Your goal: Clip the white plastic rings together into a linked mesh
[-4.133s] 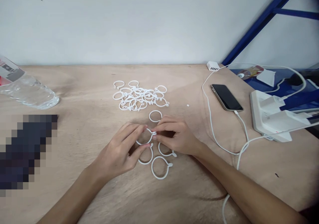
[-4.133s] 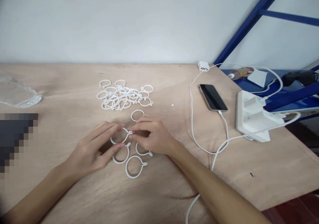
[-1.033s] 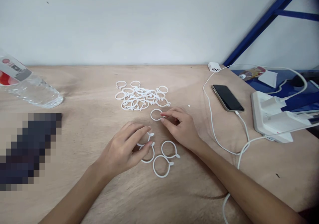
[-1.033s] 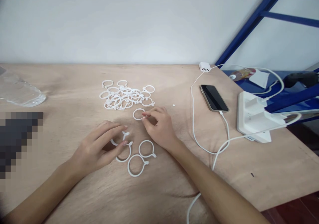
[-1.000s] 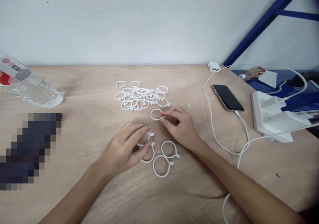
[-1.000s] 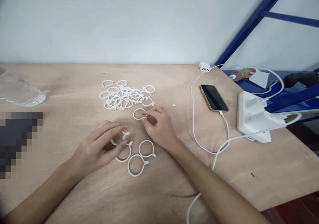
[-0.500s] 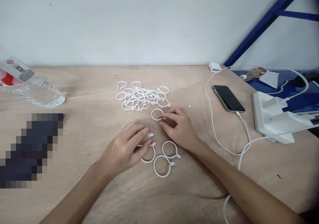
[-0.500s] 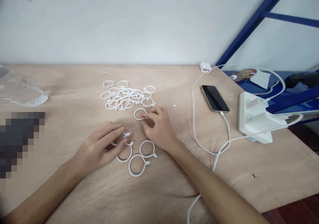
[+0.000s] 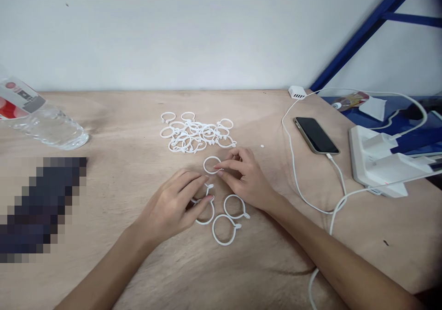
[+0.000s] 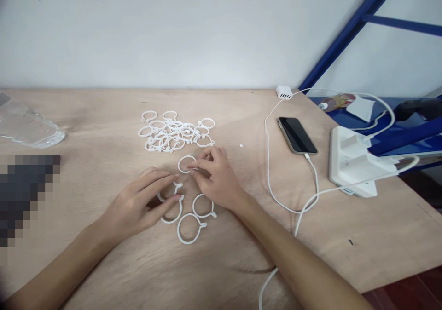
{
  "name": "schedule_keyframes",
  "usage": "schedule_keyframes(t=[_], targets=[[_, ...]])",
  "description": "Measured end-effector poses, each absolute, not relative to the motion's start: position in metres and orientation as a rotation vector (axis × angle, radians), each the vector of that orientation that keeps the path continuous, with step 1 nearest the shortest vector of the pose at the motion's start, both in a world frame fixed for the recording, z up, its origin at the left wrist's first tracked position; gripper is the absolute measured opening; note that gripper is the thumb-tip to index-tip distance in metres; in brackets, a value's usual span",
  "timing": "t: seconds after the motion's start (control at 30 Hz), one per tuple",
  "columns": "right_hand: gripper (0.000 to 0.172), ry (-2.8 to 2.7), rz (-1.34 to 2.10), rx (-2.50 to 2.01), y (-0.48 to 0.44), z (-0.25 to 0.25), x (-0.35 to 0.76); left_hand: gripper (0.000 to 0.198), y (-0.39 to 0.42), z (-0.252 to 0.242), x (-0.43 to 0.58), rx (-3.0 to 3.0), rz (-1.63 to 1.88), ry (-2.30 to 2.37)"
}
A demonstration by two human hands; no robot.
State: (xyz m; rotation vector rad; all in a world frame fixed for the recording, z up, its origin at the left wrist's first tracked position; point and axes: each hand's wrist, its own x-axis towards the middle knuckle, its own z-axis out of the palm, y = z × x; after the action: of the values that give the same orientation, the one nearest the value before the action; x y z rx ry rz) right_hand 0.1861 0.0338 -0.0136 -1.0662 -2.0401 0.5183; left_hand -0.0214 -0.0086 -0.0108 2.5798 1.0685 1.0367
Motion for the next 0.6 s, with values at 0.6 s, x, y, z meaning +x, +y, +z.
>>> schedule_keyframes(t=[0.6], targets=[[0.008,-2.076,0.637,-0.671,0.0255,-0.0066,0.1786,0.054,-0.01,-0.0094,-0.02,2.536,1.19,1.051]])
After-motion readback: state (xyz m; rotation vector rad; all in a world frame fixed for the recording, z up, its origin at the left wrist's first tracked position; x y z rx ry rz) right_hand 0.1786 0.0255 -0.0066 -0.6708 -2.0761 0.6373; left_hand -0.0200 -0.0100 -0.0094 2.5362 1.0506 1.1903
